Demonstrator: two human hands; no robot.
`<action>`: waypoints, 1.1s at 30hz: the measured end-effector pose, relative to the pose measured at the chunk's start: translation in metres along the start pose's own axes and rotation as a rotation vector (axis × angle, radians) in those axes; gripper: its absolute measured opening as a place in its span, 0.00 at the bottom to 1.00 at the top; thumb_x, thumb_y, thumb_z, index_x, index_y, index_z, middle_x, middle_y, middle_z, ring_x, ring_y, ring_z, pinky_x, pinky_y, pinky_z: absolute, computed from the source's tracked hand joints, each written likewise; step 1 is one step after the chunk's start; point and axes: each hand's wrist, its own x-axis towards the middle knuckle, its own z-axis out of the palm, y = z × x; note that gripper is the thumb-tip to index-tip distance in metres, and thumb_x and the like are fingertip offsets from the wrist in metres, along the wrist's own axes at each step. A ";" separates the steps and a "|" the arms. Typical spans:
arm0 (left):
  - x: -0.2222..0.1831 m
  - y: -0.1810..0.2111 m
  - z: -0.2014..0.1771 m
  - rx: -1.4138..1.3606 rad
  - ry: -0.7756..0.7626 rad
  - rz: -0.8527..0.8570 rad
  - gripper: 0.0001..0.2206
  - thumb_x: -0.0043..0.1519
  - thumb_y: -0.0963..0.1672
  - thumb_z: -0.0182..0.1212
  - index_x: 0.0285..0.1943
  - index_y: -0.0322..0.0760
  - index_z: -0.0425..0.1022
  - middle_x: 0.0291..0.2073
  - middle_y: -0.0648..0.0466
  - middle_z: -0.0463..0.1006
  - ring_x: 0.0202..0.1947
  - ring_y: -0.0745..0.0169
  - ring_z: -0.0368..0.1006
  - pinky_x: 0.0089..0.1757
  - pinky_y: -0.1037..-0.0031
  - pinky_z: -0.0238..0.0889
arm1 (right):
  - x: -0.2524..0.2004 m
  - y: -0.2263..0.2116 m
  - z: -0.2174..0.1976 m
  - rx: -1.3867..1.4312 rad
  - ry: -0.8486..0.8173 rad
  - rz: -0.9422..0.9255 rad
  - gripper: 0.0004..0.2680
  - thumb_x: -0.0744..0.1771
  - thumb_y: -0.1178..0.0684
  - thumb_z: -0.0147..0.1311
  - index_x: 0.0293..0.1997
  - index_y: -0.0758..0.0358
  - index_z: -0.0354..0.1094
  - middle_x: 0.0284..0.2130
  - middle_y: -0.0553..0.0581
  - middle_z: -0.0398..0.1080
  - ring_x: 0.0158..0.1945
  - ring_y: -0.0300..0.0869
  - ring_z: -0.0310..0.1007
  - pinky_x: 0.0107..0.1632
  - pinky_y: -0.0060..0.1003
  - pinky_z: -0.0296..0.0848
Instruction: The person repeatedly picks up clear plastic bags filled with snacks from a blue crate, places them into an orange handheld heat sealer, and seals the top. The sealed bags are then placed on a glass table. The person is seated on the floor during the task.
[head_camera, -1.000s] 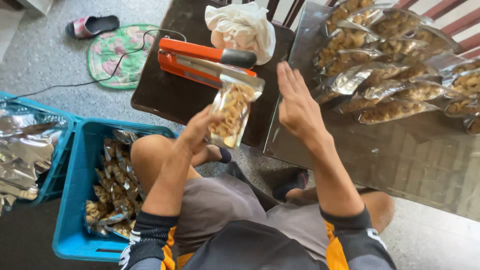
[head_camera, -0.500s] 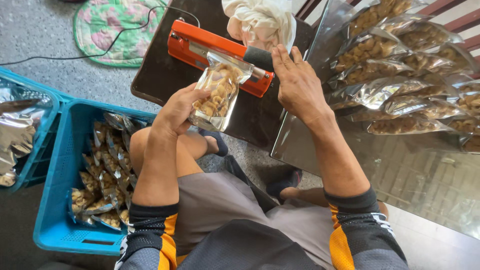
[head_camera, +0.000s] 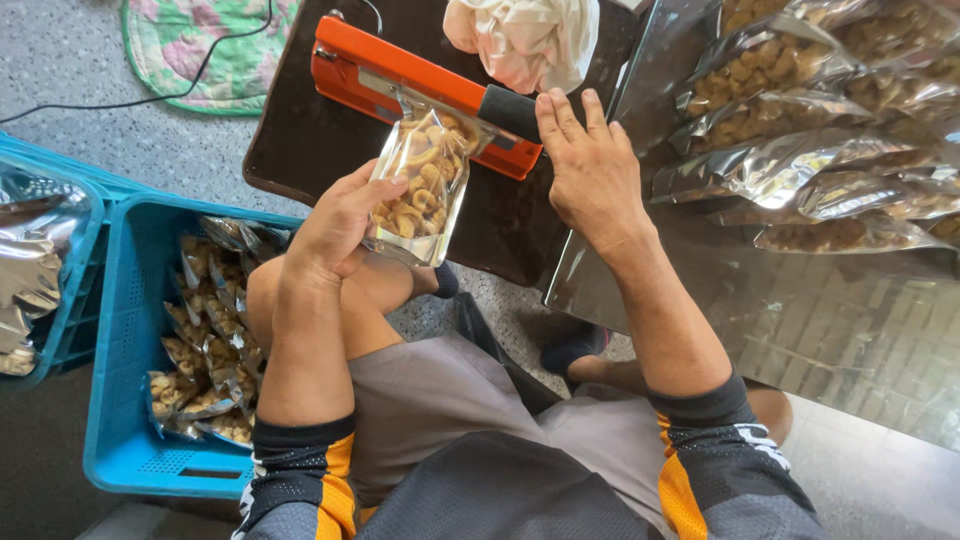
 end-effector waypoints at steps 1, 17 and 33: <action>-0.002 0.000 0.000 0.007 0.006 -0.003 0.20 0.66 0.42 0.58 0.67 0.27 0.68 0.49 0.49 0.79 0.45 0.64 0.78 0.45 0.72 0.74 | 0.000 0.000 0.000 -0.006 -0.003 0.003 0.24 0.65 0.61 0.46 0.74 0.64 0.58 0.70 0.61 0.62 0.71 0.61 0.58 0.61 0.57 0.65; -0.005 0.000 0.000 -0.065 -0.042 0.003 0.21 0.68 0.41 0.55 0.70 0.25 0.64 0.54 0.48 0.78 0.49 0.65 0.78 0.49 0.74 0.74 | 0.009 -0.010 -0.013 -0.045 -0.036 0.035 0.20 0.68 0.59 0.46 0.71 0.65 0.63 0.67 0.61 0.65 0.71 0.62 0.57 0.64 0.59 0.62; 0.003 -0.011 -0.015 0.127 0.006 0.067 0.18 0.68 0.43 0.59 0.66 0.28 0.73 0.40 0.56 0.77 0.27 0.79 0.65 0.27 0.86 0.58 | 0.013 -0.008 -0.007 -0.015 -0.086 0.104 0.23 0.66 0.59 0.45 0.73 0.60 0.58 0.69 0.60 0.61 0.70 0.63 0.58 0.59 0.56 0.67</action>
